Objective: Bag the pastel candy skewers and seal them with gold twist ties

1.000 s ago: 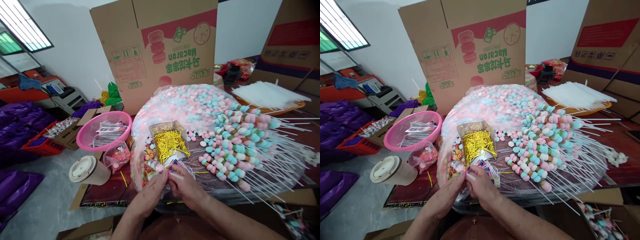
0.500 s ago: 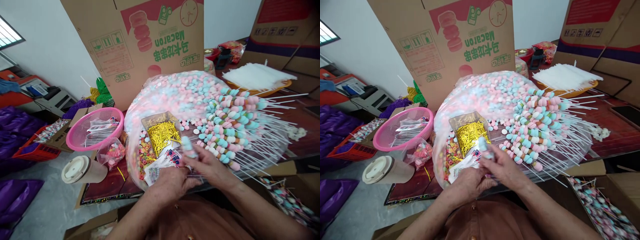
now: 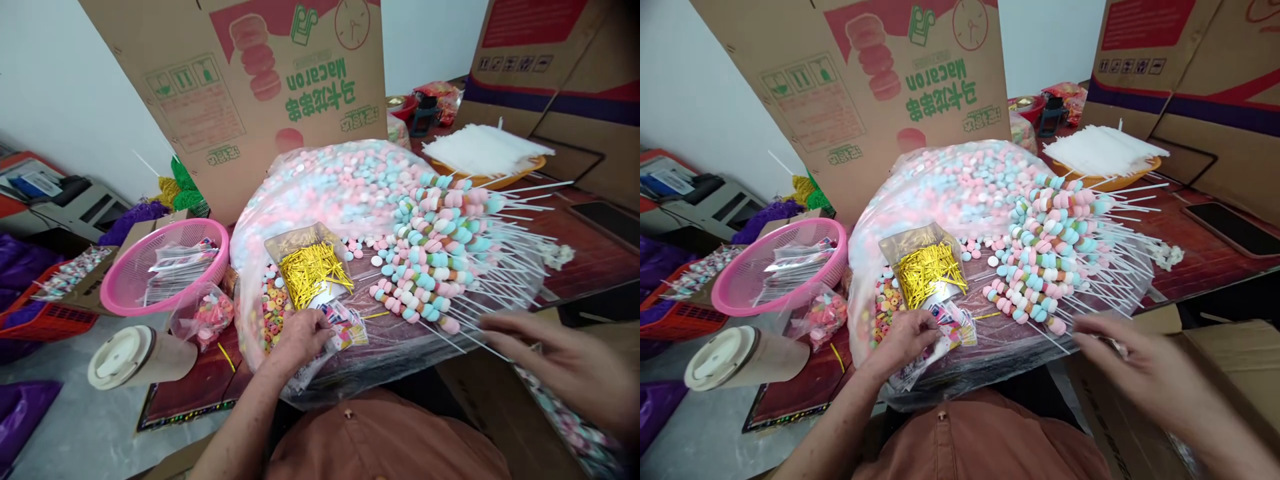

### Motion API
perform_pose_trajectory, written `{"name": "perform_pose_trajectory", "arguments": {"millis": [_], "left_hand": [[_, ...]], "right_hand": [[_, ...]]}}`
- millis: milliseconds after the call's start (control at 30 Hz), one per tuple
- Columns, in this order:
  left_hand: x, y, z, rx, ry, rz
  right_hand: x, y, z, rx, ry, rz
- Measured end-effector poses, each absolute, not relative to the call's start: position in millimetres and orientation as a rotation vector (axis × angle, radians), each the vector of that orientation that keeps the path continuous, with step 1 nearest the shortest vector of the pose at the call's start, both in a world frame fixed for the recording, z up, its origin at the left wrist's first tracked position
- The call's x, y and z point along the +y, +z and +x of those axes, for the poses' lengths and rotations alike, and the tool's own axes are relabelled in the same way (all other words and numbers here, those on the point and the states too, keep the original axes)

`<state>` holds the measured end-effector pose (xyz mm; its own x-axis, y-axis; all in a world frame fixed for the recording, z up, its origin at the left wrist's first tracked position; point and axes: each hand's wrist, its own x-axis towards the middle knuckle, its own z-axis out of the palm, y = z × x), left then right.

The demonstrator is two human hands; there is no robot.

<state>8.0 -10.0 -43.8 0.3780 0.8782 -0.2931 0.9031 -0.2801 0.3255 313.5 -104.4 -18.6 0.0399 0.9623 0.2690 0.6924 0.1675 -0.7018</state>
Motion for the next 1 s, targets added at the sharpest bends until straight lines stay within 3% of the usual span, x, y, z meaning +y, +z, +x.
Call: {"name": "perform_pose_trajectory", "arguments": {"millis": [167,233,467,633,767,1000], "left_hand": [[-17,-17,-8,1.281,0.192,2.044],[-25,-11,-10,1.303,0.297,2.084],[-38,-35,-3,1.419,0.662,1.8],[-23,-25,3,1.107,0.509,1.822],[-22,-11,18,1.281,0.577,1.954],[-40,-27,41,1.286,0.66,1.539]], "right_hand": [[-33,-33,199,-1.786,1.061,-1.182],[-24,-36,165,-1.747,1.15,-1.083],[-30,-36,172,-1.713,1.014,-1.114],[-38,-26,195,-1.853,0.963,-0.981],[-41,-32,199,-1.796,0.862,-1.11],[-48,-48,213,-1.706,0.805,-1.21]]}}
